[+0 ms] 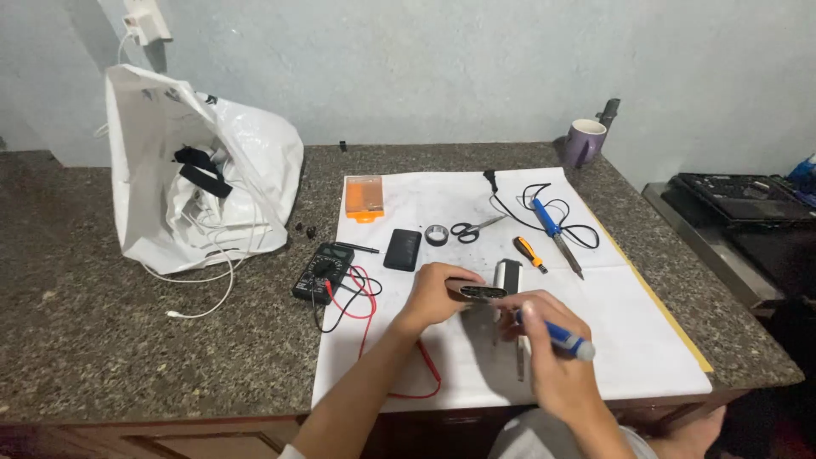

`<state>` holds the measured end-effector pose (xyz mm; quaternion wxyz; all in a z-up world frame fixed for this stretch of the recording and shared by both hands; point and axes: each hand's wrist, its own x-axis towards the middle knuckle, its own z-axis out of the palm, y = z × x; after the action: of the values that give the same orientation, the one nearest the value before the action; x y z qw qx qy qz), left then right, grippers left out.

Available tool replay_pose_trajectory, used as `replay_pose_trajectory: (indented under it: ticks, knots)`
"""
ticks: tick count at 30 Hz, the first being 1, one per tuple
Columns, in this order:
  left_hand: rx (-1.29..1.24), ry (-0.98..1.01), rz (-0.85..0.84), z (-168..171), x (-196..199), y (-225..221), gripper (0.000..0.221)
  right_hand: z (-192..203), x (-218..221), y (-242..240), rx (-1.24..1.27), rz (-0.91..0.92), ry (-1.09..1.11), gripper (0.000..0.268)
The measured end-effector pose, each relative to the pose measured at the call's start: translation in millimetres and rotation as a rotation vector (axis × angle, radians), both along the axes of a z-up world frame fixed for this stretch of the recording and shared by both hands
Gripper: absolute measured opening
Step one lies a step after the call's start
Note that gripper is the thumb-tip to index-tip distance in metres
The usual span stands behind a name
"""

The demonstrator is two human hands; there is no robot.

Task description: Disassembling a power bank using a screwdriver to inspect the internal circuit board

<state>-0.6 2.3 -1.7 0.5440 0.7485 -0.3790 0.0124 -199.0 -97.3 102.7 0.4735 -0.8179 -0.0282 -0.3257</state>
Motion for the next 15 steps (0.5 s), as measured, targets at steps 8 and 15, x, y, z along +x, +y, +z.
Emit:
replay_pose_trajectory:
  ticks: [8,15]
  knots:
    - [-0.055,-0.054,-0.029,-37.2,7.7,-7.9,0.037,-41.7,1.5,-46.5,0.169,-0.041,0.087,0.047]
    - [0.003,0.102,-0.036,4.2,-11.5,10.0,0.034,-27.9,3.6,5.4,0.25,-0.292,-0.176,0.023]
